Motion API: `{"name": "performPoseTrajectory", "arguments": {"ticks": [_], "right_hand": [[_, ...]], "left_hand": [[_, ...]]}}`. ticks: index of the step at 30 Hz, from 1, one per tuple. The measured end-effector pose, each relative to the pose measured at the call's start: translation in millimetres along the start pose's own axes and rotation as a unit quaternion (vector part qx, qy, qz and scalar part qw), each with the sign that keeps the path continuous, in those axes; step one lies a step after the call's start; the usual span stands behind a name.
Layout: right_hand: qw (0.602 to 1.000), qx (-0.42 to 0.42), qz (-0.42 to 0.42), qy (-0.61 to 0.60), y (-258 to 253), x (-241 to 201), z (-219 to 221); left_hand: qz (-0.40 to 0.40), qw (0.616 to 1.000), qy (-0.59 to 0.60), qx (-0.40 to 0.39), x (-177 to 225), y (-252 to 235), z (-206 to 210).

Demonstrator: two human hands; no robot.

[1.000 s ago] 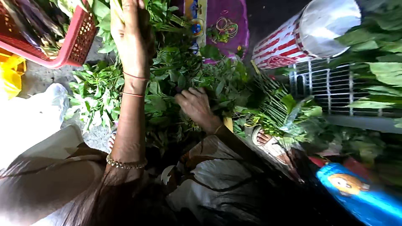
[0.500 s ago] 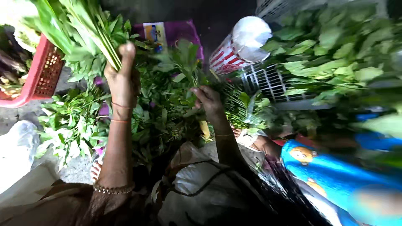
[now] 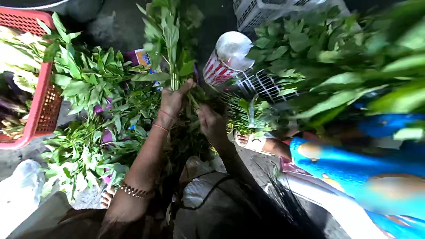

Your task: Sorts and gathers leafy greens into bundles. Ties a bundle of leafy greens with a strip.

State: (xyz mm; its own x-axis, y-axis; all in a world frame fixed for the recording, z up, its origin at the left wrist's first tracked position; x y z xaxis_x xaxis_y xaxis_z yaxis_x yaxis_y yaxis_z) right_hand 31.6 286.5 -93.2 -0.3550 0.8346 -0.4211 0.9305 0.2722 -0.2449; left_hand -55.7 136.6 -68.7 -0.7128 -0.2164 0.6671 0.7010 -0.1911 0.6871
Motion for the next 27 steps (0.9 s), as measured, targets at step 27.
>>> {"name": "performPoseTrajectory", "arguments": {"ticks": [27], "right_hand": [[0.768,0.205,0.215,-0.568,-28,4,-31]], "left_hand": [[-0.009,0.959,0.251,0.128,-35,11,-18]]}}
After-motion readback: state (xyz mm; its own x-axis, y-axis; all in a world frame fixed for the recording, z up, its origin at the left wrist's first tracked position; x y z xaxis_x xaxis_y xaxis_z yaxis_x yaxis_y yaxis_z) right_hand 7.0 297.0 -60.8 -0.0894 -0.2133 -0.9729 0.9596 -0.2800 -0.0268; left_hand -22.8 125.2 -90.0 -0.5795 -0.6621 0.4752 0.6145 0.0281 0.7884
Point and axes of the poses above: each hand's wrist, its own y-axis away from the middle knuckle, its own z-axis out of the palm, x = y × z, the point moved 2 cm from there along -y, towards the middle knuckle, and after that the axes turned 15 degrees about -z, right-handed, at the moved point
